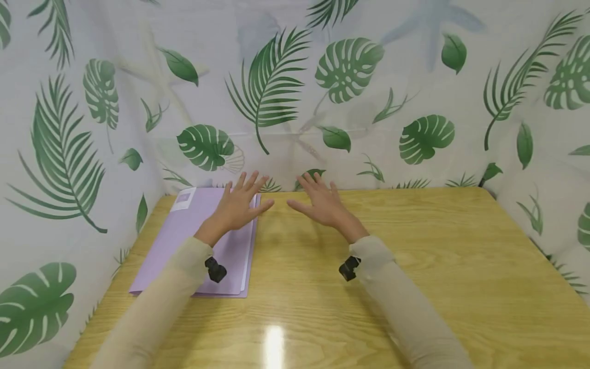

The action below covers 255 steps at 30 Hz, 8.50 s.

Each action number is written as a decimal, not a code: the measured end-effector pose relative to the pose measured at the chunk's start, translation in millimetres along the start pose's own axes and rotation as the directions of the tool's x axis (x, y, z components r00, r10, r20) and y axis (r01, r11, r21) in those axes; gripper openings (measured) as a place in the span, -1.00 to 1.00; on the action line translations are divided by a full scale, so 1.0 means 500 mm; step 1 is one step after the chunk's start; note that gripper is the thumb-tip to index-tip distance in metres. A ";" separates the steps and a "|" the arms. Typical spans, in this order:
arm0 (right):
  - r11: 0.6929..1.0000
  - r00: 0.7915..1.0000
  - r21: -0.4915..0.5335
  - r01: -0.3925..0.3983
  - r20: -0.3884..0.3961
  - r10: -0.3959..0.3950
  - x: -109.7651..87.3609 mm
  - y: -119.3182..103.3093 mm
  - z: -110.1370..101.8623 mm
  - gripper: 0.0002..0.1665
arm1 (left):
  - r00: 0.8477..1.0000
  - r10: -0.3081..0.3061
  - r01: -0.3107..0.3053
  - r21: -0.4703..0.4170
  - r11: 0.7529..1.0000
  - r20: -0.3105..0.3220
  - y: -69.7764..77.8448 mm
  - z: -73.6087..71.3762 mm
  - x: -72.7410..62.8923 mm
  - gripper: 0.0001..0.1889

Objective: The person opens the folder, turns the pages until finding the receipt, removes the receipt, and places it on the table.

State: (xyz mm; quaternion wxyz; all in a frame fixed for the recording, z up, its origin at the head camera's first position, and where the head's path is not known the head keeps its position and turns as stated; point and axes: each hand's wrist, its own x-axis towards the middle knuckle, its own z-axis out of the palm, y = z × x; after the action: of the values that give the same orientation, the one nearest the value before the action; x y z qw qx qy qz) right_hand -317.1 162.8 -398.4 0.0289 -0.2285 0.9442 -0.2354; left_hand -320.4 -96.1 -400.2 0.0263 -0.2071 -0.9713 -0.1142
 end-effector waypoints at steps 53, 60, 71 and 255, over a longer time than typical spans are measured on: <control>0.285 0.930 0.894 -0.345 0.286 0.229 0.040 -0.140 0.191 -0.38 | 0.803 -0.519 0.595 -0.412 0.690 0.291 -0.306 -0.036 -0.243 -0.22; 0.277 0.945 0.909 -0.312 0.267 0.190 0.030 -0.114 0.182 -0.42 | 0.847 -0.499 0.530 -0.385 0.756 0.187 -0.280 -0.038 -0.245 -0.38; 0.317 0.952 0.903 -0.289 0.234 0.200 0.001 -0.042 0.153 -0.50 | 0.855 -0.460 0.513 -0.517 0.686 0.238 -0.230 -0.002 -0.216 -0.27; 0.985 0.975 -0.088 0.147 0.182 -0.130 -0.209 0.223 -0.001 -0.36 | 0.821 -0.542 0.554 -0.021 0.832 0.180 -0.128 0.027 -0.183 -0.34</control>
State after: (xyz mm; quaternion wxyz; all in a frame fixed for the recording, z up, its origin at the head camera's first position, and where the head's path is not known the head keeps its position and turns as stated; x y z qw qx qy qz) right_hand -270.3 297.0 -454.8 0.0838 -0.3149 0.9304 -0.1679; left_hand -263.1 -186.1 -435.7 -0.0963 0.0711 -0.9837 -0.1343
